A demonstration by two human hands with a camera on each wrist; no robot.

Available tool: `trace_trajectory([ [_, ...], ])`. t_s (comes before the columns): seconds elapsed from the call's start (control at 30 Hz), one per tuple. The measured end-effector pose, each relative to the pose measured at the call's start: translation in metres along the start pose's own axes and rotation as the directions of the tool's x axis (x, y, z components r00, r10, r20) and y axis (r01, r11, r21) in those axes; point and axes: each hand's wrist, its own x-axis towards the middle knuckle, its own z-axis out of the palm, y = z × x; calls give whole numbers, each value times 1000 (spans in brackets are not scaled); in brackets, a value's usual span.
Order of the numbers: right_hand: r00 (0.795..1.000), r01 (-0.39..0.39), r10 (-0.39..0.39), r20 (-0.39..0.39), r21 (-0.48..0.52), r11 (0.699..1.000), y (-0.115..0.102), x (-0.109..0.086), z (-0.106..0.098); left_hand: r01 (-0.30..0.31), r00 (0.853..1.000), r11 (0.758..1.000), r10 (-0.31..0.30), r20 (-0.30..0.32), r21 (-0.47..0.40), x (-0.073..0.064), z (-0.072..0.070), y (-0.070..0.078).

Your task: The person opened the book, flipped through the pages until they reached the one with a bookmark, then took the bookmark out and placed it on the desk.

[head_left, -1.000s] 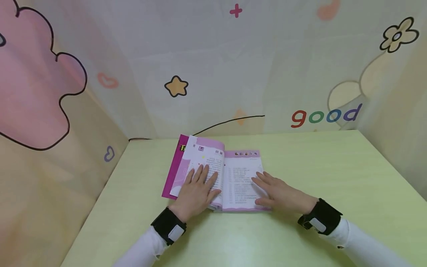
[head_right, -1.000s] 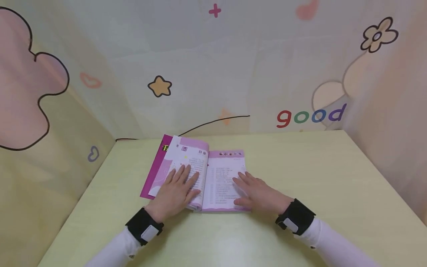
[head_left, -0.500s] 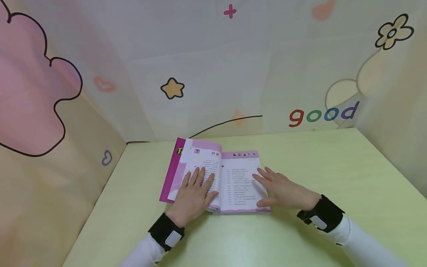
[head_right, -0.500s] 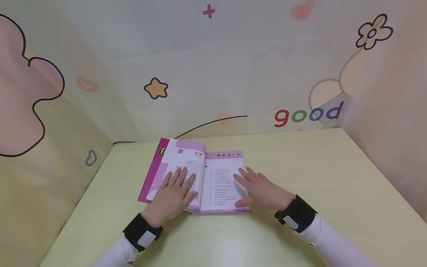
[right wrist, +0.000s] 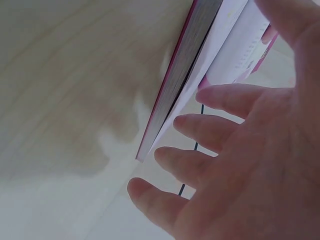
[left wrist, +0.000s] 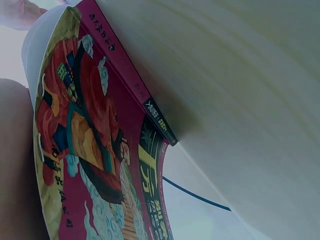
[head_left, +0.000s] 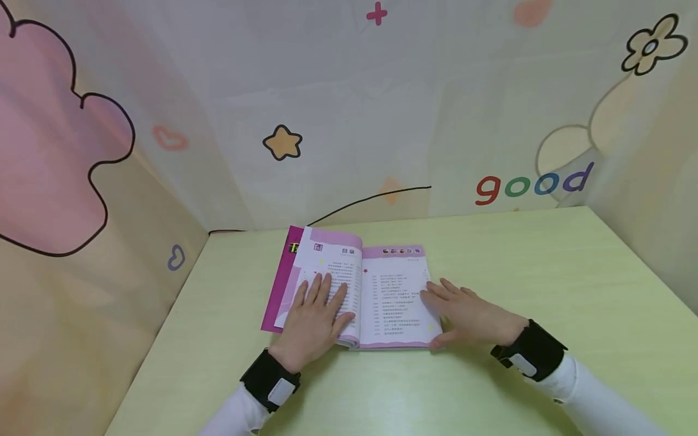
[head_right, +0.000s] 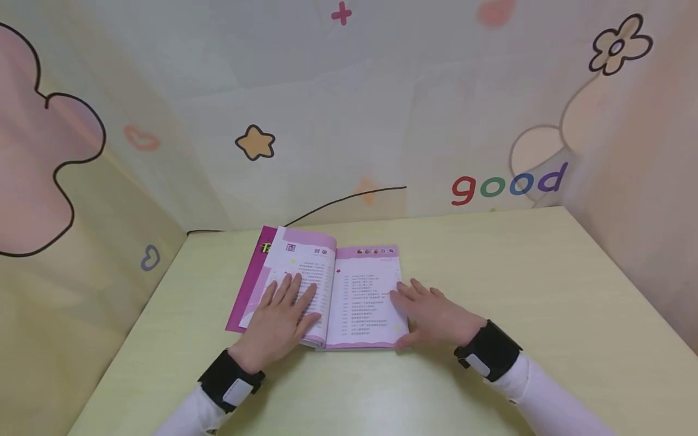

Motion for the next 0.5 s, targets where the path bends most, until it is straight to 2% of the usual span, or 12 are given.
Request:
trace_trajectory([
  [0.3, 1000, -14, 12, 29, 91, 996, 7, 1, -3, 13, 1000, 1000, -12, -27, 27, 1, 0, -2],
  [0.5, 1000, -6, 4, 12, 110, 994, 9, 0, 0, -3, 1000, 1000, 4, -13, 29, 0, -1, -2],
])
